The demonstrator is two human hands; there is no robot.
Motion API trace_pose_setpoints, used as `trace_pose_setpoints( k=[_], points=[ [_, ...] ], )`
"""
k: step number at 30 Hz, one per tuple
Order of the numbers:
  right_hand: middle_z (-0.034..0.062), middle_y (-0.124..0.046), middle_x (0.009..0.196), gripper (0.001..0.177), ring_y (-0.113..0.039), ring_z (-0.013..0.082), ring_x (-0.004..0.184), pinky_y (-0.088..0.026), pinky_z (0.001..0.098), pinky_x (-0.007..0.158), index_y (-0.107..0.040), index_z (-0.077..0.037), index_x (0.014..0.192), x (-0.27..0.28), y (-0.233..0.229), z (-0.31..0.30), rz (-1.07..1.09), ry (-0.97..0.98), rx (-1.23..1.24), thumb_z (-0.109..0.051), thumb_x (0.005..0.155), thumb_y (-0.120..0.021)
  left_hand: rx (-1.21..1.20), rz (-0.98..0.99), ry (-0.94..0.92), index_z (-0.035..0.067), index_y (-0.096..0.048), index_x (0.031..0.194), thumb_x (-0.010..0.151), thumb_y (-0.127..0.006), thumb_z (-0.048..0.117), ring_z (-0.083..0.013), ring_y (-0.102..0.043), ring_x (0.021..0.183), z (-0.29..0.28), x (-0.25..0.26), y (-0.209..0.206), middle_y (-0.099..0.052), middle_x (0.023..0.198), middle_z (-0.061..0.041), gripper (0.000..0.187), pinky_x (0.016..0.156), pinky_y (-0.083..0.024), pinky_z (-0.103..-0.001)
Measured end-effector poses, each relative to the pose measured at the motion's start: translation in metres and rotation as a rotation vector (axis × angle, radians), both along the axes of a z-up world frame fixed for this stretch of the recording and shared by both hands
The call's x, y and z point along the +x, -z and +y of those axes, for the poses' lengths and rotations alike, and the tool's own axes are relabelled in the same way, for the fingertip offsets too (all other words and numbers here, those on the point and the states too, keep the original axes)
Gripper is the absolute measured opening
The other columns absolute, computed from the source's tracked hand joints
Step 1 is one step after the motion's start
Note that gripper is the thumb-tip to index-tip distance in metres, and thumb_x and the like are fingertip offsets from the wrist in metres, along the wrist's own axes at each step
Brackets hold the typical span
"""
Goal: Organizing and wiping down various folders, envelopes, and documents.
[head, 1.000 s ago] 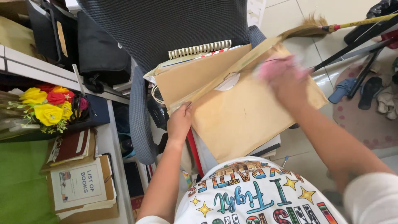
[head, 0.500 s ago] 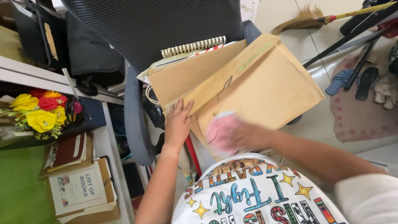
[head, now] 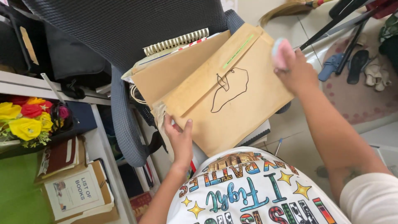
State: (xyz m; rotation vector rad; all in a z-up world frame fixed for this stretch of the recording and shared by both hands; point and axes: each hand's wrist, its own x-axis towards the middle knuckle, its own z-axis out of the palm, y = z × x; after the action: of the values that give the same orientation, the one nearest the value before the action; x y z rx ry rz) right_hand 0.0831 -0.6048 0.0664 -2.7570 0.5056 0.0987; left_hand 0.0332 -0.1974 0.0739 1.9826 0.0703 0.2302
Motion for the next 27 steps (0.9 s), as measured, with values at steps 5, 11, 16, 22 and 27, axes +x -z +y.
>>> trace_pose_setpoints(
  k=[5, 11, 16, 22, 27],
  points=[
    [0.0161, -0.064, 0.133, 0.074, -0.061, 0.0319, 0.118, -0.047, 0.0431, 0.099, -0.052, -0.026, 0.152, 0.02, -0.002, -0.018, -0.01, 0.22, 0.399, -0.046, 0.086, -0.08, -0.604, 0.283, -0.099, -0.002, -0.045, 0.14, 0.091, -0.071, 0.018, -0.0191, -0.059, 0.116, -0.001, 0.023, -0.007, -0.062, 0.128, -0.011, 0.059, 0.1, -0.045, -0.033],
    [0.0055, -0.07, 0.12, 0.06, -0.067, 0.0189, 0.099, -0.054, 0.0331, 0.087, -0.067, -0.019, 0.138, 0.018, -0.01, -0.01, -0.185, 0.218, 0.719, -0.017, 0.081, -0.087, -0.551, 0.415, -0.352, 0.001, -0.037, 0.142, 0.092, -0.077, 0.02, -0.0197, -0.056, 0.112, 0.007, 0.039, 0.01, -0.054, 0.128, -0.014, 0.067, 0.095, -0.05, -0.035],
    [0.0045, -0.072, 0.119, 0.04, -0.069, 0.0157, 0.103, -0.058, 0.0302, 0.09, -0.071, -0.014, 0.121, 0.001, -0.007, -0.016, -0.529, 0.257, 1.342, 0.009, 0.089, -0.078, -0.493, 0.446, -0.153, -0.002, -0.048, 0.148, 0.095, -0.069, 0.025, -0.0207, -0.056, 0.128, 0.007, 0.025, 0.002, -0.055, 0.144, -0.011, 0.063, 0.105, -0.046, -0.034],
    [0.0011, -0.061, 0.12, 0.039, -0.06, 0.0173, 0.113, -0.05, 0.0361, 0.105, -0.062, -0.012, 0.126, 0.019, 0.015, -0.054, -0.975, -0.092, 1.498, 0.0, 0.092, -0.077, -0.673, 0.151, 0.018, 0.005, -0.036, 0.149, 0.101, -0.063, 0.023, -0.0215, -0.055, 0.129, 0.001, 0.02, -0.106, -0.053, 0.144, -0.013, 0.058, 0.109, -0.045, -0.036],
    [0.0017, -0.069, 0.127, 0.028, -0.069, 0.022, 0.124, -0.055, 0.0411, 0.112, -0.064, -0.016, 0.122, 0.035, -0.08, 0.005, -0.875, 0.116, 2.021, -0.027, 0.097, -0.071, -0.425, -0.198, 0.227, 0.005, -0.043, 0.148, 0.104, -0.069, 0.012, -0.02, -0.055, 0.134, 0.026, 0.019, -0.153, -0.05, 0.148, -0.01, 0.051, 0.116, -0.045, -0.034]
  ],
)
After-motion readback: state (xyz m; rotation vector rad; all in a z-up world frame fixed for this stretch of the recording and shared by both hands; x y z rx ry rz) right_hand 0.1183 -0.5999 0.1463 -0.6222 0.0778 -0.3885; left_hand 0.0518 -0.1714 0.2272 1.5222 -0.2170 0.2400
